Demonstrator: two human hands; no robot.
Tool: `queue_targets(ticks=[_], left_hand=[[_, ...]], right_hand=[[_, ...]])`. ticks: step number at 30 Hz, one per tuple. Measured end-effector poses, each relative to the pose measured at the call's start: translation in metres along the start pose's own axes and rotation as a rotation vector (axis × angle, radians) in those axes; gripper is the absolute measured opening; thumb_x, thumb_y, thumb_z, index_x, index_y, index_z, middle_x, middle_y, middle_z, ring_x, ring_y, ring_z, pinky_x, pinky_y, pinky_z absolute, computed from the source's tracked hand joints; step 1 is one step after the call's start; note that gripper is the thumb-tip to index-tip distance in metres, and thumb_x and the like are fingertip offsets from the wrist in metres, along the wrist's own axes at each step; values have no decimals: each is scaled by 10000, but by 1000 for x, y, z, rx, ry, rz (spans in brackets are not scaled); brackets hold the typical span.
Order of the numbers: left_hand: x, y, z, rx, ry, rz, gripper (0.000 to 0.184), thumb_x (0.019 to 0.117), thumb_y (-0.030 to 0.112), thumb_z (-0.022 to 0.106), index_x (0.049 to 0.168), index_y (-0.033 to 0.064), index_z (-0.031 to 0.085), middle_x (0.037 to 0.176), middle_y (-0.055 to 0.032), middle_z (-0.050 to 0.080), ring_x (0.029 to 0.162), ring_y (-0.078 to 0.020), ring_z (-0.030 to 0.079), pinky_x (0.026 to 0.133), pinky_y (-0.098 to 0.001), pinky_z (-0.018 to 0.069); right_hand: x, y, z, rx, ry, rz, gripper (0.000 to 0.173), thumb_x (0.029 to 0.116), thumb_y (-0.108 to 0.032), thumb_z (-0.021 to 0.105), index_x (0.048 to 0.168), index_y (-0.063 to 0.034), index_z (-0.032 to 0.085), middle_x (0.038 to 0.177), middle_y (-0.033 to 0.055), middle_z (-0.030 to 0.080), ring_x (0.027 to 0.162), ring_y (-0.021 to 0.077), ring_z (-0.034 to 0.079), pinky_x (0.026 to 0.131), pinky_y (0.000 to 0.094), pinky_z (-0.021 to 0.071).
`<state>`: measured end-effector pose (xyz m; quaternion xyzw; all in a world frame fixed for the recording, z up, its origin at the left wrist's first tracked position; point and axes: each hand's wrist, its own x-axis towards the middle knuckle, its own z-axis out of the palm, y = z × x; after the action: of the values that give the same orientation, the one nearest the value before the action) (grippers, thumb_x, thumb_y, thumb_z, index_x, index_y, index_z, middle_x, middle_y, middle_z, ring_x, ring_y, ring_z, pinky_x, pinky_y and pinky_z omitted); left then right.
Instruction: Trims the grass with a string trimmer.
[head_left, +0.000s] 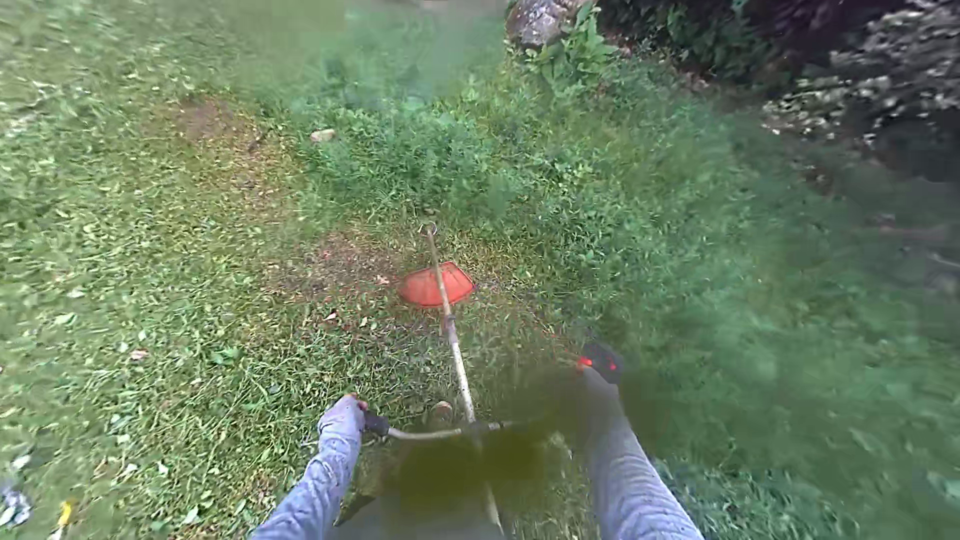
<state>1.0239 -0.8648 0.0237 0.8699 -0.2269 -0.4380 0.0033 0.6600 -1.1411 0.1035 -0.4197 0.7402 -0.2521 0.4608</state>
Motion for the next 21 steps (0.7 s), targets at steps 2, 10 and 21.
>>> queue_targets(ticks=[2, 10, 21], left_hand=[[4, 58, -8, 122, -52, 84, 334, 960, 249, 637, 1280, 165, 684, 1315, -129, 683, 1224, -348, 646, 1007, -602, 509], [15, 215, 0, 268, -105, 287, 368, 994, 255, 597, 1339, 135, 640, 1376, -136, 646, 1285, -340, 608, 1046, -590, 486], [36, 216, 0, 224, -76, 151, 335, 986, 243, 594, 1303, 159, 662, 1335, -123, 673, 1241, -339, 637, 1021, -598, 500]], right_hand=[[-13, -5, -38, 167, 107, -10, 295, 1014, -4, 496, 1304, 52, 498, 910, 90, 547, 683, 97, 529, 650, 263, 507], [4, -21, -130, 284, 335, 67, 324, 1051, -97, 486, 1353, 19, 496, 1012, 109, 562, 768, 118, 542, 727, 292, 506], [59, -64, -106, 187, 220, 95, 331, 1055, -95, 503, 1362, 28, 501, 1058, 158, 588, 804, 161, 567, 770, 332, 516]])
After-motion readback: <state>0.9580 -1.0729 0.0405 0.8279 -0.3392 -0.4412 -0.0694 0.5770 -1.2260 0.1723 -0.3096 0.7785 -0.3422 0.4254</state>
